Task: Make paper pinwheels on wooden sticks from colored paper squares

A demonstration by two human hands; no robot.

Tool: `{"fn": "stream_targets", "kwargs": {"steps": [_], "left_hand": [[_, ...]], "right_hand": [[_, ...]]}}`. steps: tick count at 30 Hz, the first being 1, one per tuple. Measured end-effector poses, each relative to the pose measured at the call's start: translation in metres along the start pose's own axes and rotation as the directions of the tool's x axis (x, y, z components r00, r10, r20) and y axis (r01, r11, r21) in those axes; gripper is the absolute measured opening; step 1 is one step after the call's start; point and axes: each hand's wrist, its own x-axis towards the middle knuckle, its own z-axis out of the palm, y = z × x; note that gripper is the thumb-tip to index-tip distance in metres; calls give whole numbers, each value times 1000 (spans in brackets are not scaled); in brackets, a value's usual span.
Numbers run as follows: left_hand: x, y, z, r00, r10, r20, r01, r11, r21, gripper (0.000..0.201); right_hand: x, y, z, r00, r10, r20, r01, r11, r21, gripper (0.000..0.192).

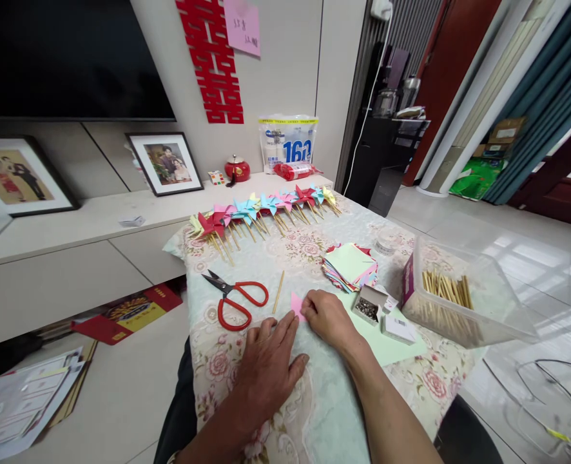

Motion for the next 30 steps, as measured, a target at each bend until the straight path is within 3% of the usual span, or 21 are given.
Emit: {"fn": "stream_targets", "kwargs": {"steps": [5,15,23,27,29,30], "left_hand": [[1,1,-1,1000,-8,-7,8,1000,7,52],[-1,2,1,1000,-7,-9,7,999,33,51],[-4,3,2,1000,-16,-25,16,1000,-15,48],[-6,-2,6,991,-78,-105,57,979,-197,52],[-7,-7,8,967,-195,-165,104,892,-441,54],[-7,-9,8,946,-281,-159,139,799,-585,53]], "right_hand": [[2,-1,5,993,76,-95,-75,997,9,7],[1,-1,3,977,202,-64,-203,979,-5,7],[0,-3,0,979,201,-14,-200,978,51,17],[0,0,0,987,161,-21,-156,976,154,21],[1,-1,1,992,125,-16,-118,967,227,23],[1,-3,2,995,101,-5,-95,951,295,24]]}}
